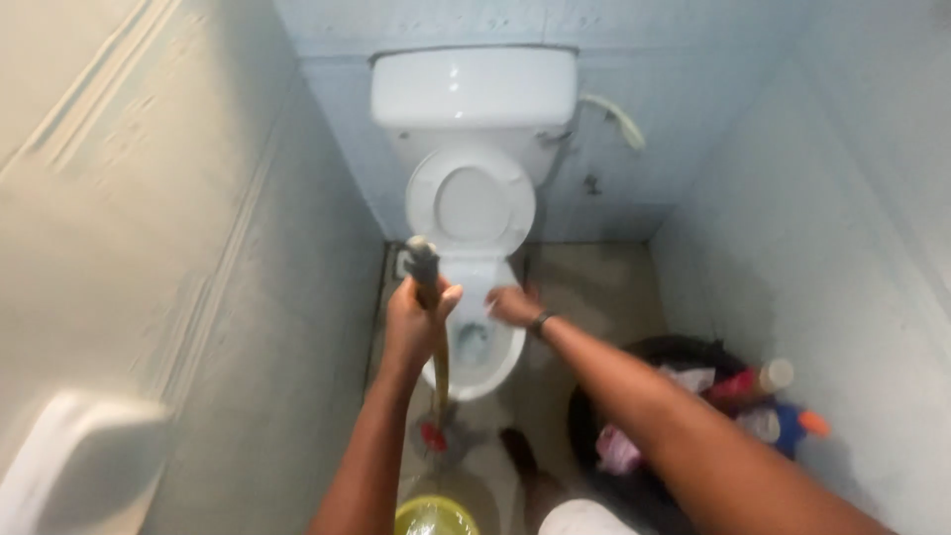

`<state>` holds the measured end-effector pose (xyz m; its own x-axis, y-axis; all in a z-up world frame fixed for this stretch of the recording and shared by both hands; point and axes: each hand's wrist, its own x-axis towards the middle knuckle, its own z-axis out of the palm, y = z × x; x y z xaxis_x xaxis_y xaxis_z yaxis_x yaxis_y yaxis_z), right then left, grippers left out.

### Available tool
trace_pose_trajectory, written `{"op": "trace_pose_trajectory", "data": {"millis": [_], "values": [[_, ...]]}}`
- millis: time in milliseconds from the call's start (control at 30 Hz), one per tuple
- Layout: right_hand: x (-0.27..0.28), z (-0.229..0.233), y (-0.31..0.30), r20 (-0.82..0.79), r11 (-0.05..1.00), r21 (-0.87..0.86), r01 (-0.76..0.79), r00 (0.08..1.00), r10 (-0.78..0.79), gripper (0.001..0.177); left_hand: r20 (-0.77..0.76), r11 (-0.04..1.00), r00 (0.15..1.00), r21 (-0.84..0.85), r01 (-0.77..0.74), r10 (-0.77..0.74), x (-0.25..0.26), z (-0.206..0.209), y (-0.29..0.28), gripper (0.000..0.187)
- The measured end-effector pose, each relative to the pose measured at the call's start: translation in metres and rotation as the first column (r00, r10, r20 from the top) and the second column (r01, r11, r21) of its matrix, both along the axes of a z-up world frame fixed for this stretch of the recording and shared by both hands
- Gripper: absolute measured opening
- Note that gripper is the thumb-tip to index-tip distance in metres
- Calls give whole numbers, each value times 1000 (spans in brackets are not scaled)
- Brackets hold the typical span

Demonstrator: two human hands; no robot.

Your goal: Scrubbing the inside of a toilet bowl with a brush and using a mop to clean the surrounding bathroom floor.

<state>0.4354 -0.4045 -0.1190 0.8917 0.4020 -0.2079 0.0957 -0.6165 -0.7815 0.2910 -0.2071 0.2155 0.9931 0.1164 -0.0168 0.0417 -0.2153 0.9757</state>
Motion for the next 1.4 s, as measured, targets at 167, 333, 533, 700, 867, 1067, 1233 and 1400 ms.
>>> {"op": "trace_pose_trajectory", "data": {"millis": [167, 333, 533, 700, 867, 1067, 1233, 1400], "values": [[137, 50, -109, 149, 935, -65, 349, 930, -336, 24, -64, 998, 997, -42, 51, -54, 74, -20, -54, 21], [242, 82, -146, 633, 863, -193, 466, 732, -254, 22, -192, 998, 981, -60, 15, -26, 115, -30, -92, 23], [305, 28, -142, 539, 846, -425, 323, 841, -50, 28, -289, 994, 957, -105, -7, -24, 140, -37, -97, 20], [299, 11, -131, 688, 780, -531, 331, 706, 169, 41, -352, 992, 935, -100, -76, 36, 150, -47, -91, 19], [291, -9, -130, 676, 817, -431, 382, 737, 12, 51, -346, 987, 935, -101, -122, 80, 157, -57, -76, 20], [307, -69, -153, 685, 906, -148, 397, 701, -196, 51, -340, 971, 935, -168, -169, 104, 149, -41, -72, 23], [329, -80, -176, 680, 933, -51, 355, 697, -228, 49, -237, 991, 968, -86, -106, 83, 135, -43, -65, 26], [322, -39, -161, 709, 925, -259, 279, 705, -14, 50, -252, 987, 964, -115, -116, 85, 104, -30, -59, 21]]}}
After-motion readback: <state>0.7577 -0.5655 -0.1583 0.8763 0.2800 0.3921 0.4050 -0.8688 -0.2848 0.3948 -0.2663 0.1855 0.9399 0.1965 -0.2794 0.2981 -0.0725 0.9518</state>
